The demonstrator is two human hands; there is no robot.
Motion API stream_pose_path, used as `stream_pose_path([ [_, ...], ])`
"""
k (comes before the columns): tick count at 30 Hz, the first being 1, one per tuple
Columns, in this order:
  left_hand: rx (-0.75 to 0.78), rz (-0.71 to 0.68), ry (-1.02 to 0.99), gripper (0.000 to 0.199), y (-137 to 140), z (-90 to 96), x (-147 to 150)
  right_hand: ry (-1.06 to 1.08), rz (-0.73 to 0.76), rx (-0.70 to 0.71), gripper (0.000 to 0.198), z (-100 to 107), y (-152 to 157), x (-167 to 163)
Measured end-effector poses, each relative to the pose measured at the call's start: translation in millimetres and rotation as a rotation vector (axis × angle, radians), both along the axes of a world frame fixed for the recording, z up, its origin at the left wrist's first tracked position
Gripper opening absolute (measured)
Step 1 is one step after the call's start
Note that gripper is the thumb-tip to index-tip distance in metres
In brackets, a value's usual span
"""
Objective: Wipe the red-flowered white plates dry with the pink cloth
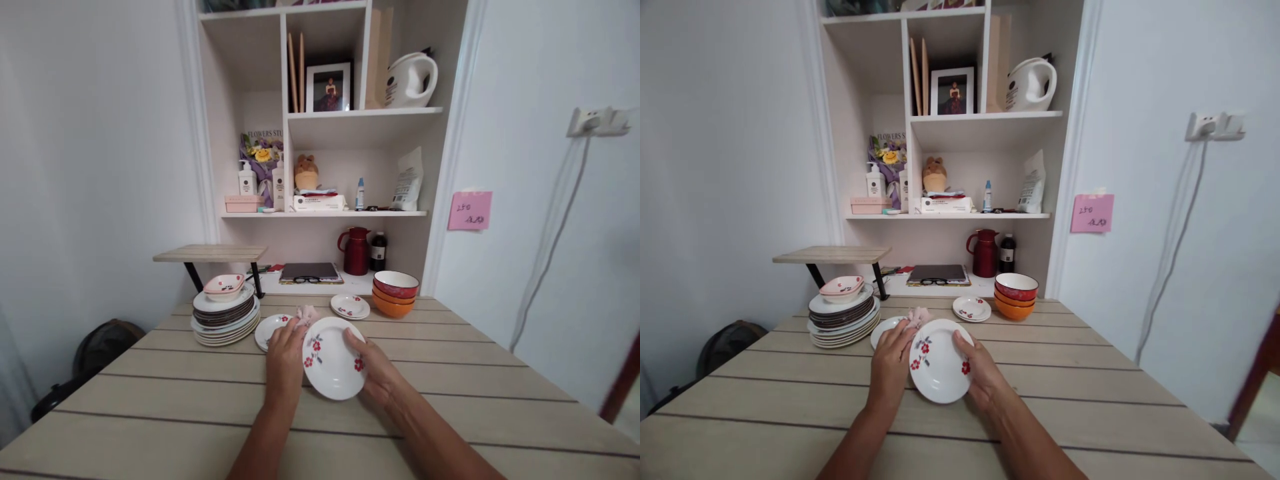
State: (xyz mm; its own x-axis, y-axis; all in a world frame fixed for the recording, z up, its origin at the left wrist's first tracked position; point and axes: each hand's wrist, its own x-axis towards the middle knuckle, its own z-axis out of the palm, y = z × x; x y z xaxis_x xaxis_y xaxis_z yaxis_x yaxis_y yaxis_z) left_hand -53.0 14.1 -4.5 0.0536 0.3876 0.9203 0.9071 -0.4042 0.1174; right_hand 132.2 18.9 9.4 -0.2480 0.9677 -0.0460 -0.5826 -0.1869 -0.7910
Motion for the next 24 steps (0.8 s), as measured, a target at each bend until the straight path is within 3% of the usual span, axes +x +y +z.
stream_pose_path([
  [6, 0.033, -0.008, 0.026, 0.028, -3.0, 1.4, 9.4, 0.047, -0.089, 0.021, 0.037, 0.9, 6.0, 3.4],
  [12, 0.195, 0.078, -0.009, 0.021, -13.9, 9.4, 12.9, 0.091, -0.134, 0.019, 0.036, 1.2, 6.9, 1.7],
  [16, 0.195, 0.037, 0.042, 0.022, -19.4, 14.1, 16.7, 0.104, -0.162, 0.025, 0.032, 5.6, 6.3, 4.0],
  [22, 0.209, 0.143, 0.037, 0.020, -22.8, 19.1, 16.0, 0.108, -0.248, 0.019, 0.032, 7.3, 8.9, 7.7],
  [24, 0.231, 0.108, 0.061, 0.021, -24.7, 20.3, 18.6, 0.083, -0.245, 0.001, 0.033, 6.3, 9.5, 7.5],
])
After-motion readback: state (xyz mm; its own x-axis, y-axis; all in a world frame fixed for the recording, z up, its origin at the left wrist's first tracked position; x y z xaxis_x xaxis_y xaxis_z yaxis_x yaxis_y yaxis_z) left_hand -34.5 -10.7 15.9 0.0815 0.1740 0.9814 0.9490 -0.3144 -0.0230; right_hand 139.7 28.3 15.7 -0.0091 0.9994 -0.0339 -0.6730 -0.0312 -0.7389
